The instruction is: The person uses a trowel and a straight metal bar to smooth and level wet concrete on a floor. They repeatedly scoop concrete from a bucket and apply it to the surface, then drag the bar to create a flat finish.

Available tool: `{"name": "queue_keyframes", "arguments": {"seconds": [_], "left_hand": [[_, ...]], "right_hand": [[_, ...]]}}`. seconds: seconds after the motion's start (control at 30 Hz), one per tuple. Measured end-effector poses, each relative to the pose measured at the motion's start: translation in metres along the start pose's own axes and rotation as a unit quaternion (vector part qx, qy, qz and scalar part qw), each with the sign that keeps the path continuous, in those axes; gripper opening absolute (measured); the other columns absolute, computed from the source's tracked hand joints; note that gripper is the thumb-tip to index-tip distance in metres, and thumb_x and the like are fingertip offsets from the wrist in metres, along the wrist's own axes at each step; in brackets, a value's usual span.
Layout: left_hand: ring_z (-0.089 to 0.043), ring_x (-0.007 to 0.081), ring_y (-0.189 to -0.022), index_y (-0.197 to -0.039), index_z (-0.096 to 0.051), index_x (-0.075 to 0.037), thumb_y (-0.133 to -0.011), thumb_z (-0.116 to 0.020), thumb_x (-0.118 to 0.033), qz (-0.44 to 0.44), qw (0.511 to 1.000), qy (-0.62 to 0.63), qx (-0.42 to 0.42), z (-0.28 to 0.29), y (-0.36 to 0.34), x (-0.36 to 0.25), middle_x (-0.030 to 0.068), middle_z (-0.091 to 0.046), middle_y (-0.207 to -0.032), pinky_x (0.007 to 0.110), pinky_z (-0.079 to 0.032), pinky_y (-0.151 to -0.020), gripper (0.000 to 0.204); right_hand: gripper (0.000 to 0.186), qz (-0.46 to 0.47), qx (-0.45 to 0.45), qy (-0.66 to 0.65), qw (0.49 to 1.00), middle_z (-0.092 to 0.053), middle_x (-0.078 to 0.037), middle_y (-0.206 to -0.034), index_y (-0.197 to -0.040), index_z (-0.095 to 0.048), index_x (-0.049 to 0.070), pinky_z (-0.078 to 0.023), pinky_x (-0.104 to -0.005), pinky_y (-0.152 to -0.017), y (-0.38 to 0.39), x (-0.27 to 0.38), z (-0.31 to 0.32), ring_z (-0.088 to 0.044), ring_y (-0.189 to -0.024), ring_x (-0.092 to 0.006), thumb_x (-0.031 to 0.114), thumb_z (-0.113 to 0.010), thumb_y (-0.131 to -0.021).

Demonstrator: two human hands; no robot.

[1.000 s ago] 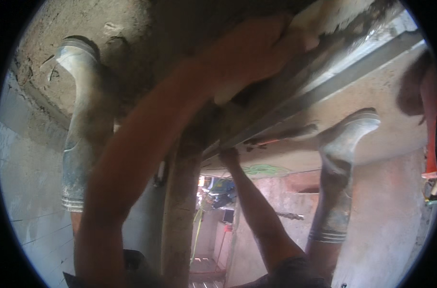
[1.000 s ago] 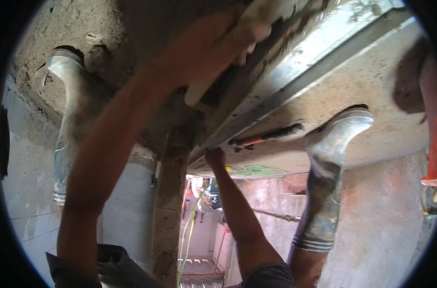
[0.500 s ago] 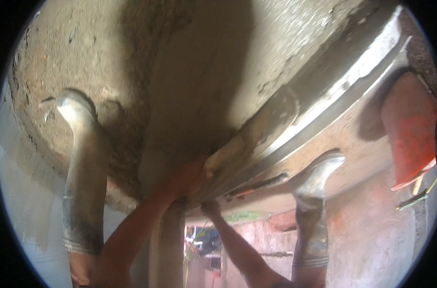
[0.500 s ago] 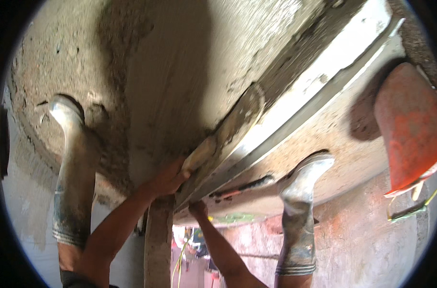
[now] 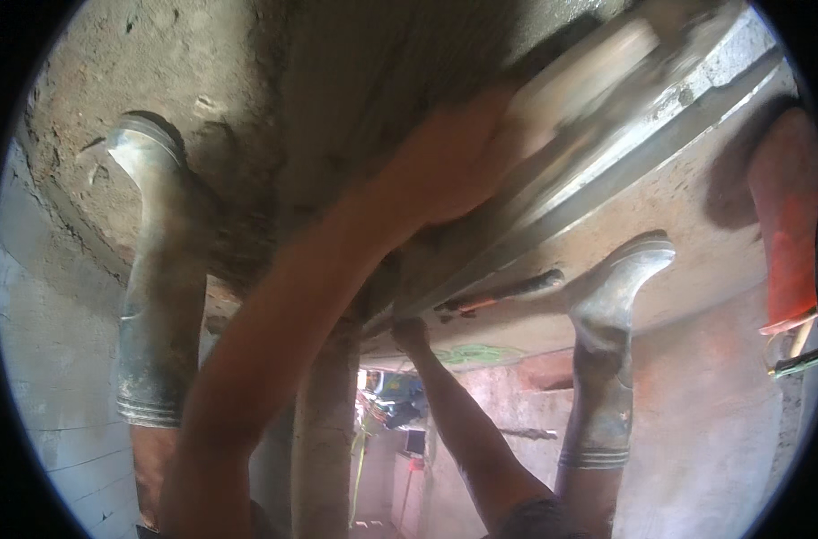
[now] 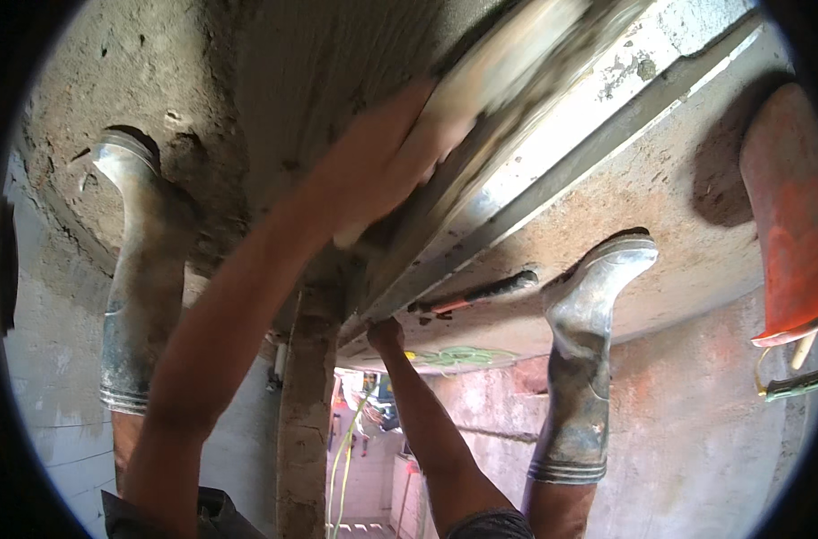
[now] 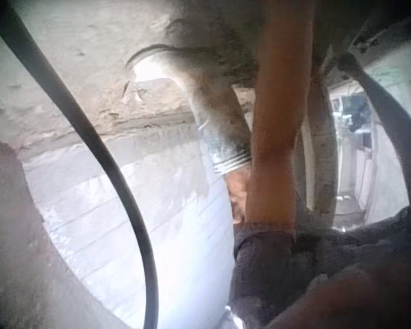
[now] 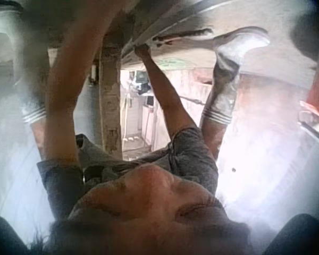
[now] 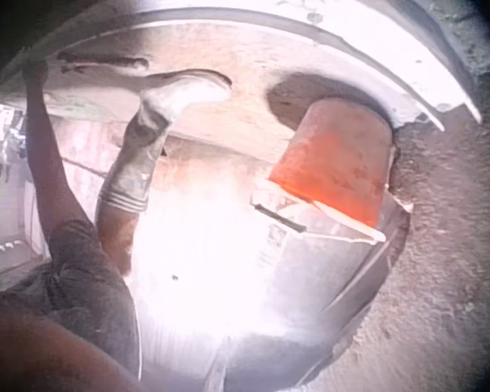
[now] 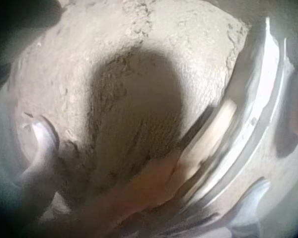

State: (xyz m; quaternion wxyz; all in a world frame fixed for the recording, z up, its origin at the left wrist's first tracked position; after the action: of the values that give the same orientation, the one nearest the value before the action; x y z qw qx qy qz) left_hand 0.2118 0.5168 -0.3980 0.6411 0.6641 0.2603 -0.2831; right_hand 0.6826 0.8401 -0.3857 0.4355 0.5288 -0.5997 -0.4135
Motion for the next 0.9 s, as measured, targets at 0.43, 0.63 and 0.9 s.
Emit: {"name": "queue_keyframes", "arguments": {"seconds": [0.43, 0.63, 0.9], "left_hand": [[-0.058, 0.0433, -0.124, -0.142, -0.048, -0.002, -0.100, -0.053, -0.031, 0.203, 0.971, -0.010, 0.128, -0.031, 0.145, 0.140, 0.0302, -0.060, -0.130, 0.049, -0.044, -0.106, 0.052], [-0.060, 0.0247, -0.091, -0.130, -0.050, 0.001, -0.105, -0.044, -0.028, 0.048, 0.996, 0.070, 0.031, -0.010, 0.037, 0.049, 0.0171, -0.062, -0.101, 0.040, -0.050, -0.084, 0.039], [-0.061, 0.0181, -0.071, -0.110, -0.055, 0.002, -0.103, -0.052, -0.030, -0.004, 0.998, 0.057, 0.009, 0.015, -0.066, -0.053, 0.0099, -0.061, -0.078, 0.034, -0.051, -0.068, 0.033]], "right_hand": [[0.066, -0.110, 0.009, -0.080, 0.991, -0.064, -0.026, -0.128, -0.132, -0.059, 0.003, -0.048, -0.0501, -0.104, -0.008, 0.015, 0.002, -0.060, -0.123, -0.0422, 0.056, -0.056, -0.095], [0.070, -0.133, 0.021, -0.119, 0.984, -0.060, -0.027, -0.134, -0.136, -0.055, 0.002, -0.045, -0.0517, -0.107, 0.005, 0.027, 0.024, -0.057, -0.126, -0.0432, 0.058, -0.057, -0.094], [0.066, -0.037, 0.000, -0.060, 0.998, -0.064, -0.025, -0.127, -0.129, -0.062, 0.004, -0.049, -0.0510, -0.102, -0.017, 0.004, -0.002, -0.061, -0.120, -0.0421, 0.059, -0.058, -0.092]]}}
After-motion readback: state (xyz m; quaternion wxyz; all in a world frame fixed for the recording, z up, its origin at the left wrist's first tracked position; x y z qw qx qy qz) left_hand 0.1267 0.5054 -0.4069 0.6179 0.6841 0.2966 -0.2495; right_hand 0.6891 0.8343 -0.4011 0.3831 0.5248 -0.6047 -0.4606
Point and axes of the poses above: each hand's wrist, its own y-axis away from the middle knuckle, its own z-axis out of the back of the hand, x = y × z, the point moved 3 cm from there along -y, towards the middle knuckle
